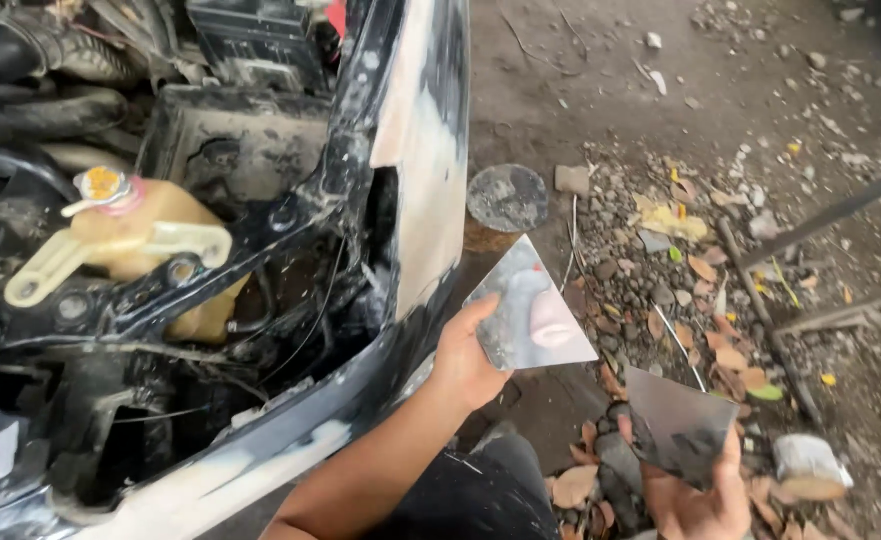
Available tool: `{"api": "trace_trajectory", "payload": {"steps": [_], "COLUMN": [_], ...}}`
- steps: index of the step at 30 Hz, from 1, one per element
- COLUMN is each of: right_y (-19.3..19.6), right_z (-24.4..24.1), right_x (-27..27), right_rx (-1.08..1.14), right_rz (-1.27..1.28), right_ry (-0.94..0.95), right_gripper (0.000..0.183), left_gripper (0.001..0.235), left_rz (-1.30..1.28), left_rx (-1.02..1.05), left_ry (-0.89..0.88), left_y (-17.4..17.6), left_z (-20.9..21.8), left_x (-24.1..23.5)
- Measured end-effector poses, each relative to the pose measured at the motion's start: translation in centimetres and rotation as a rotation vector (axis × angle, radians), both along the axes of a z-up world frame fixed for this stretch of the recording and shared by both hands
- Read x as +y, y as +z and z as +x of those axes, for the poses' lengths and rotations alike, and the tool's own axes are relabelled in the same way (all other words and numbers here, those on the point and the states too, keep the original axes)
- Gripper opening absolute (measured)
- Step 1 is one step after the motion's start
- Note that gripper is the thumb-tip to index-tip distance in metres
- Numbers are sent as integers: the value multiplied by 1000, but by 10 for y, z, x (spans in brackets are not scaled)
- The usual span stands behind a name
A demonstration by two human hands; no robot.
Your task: The person applies body filler to the front bumper of a car using a putty knife. They spread the filler over a damaged area, then use a sanding block to smooth the surface. The person also mixes additional filler on the putty knife before continuing to apply and sand the bumper.
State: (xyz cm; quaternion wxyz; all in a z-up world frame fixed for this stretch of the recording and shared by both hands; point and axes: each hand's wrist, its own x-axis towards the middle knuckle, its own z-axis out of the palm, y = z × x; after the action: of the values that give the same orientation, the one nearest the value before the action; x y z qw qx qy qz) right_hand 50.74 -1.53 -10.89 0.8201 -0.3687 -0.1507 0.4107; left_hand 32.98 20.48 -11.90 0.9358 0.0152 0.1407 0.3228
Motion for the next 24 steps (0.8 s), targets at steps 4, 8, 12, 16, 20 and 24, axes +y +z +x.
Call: {"api": "trace_trajectory", "payload": {"steps": [4, 8, 12, 16, 20, 24], "right_y": [-26, -58, -58, -24, 13, 29], "right_z": [65, 133, 195, 224, 218, 190], "right_x": [57, 119, 177, 250, 316, 376], "right_rx": [-111, -171, -208, -374, -1054, -1451], "right_rz": [23, 134, 167, 175, 101, 146], "right_ry": [122, 273, 371, 407, 358, 272], "right_gripper": [66, 50, 40, 40, 40, 40], "left_gripper": [47, 40, 42, 43, 35, 33], "left_rz": [83, 29, 78, 15, 59, 480], "left_rx": [-10, 114, 38, 124, 482, 768], "left_ry": [106, 262, 396, 463, 681, 940], "left_y": [1, -21, -36, -13, -18, -32], "left_z": [41, 84, 129, 160, 178, 181], "left_x": [37, 83, 121, 150, 178, 196]}}
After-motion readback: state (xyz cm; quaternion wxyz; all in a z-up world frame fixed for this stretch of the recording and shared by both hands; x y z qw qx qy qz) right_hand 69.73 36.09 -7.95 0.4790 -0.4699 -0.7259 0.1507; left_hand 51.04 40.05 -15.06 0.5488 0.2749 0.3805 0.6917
